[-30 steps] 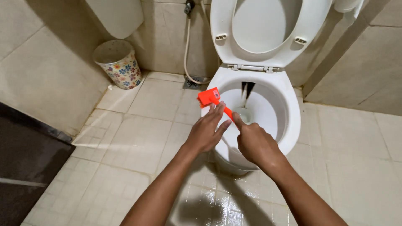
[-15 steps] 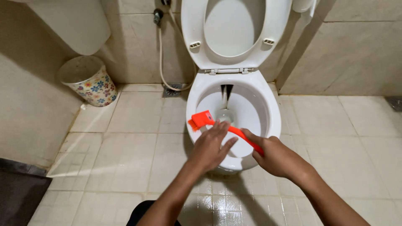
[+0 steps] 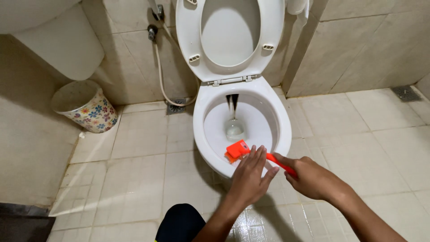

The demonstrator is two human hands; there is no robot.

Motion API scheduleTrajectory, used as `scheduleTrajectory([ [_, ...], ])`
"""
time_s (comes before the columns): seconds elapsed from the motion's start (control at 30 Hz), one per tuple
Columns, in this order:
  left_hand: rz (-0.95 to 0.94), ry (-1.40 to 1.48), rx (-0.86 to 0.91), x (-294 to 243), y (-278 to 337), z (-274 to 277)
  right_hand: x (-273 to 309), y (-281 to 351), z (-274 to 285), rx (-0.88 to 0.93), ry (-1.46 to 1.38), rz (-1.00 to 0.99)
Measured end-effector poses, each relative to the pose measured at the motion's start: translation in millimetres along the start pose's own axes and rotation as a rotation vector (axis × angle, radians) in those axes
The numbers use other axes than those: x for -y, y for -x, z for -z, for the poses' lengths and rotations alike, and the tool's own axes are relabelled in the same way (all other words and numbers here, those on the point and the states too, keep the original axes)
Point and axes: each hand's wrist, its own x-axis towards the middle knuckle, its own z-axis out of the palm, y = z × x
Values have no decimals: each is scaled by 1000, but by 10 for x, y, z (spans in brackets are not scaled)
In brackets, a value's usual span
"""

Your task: The person uses an orange toilet brush to scrub the inside of a white toilet bowl. They scrub the rim and the interior surfaces thoroughly. After cleaning, the person places the brush on the floor and closes the toilet seat.

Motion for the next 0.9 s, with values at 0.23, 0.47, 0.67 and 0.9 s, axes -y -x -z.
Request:
scheduleTrajectory([
  [0.23, -27, 21, 22, 135, 89, -104, -28, -56, -148, 25, 35, -23],
  [0.47, -57, -18, -24, 332, 101, 3, 72, -208, -390, -3, 55, 0],
  [0.67, -50, -38, -40, 593, 54, -46, 212, -355, -599, -73, -27, -35],
  [0.9, -112, -9, -114, 693, -8, 66, 251, -524, -769, -74, -80, -47],
])
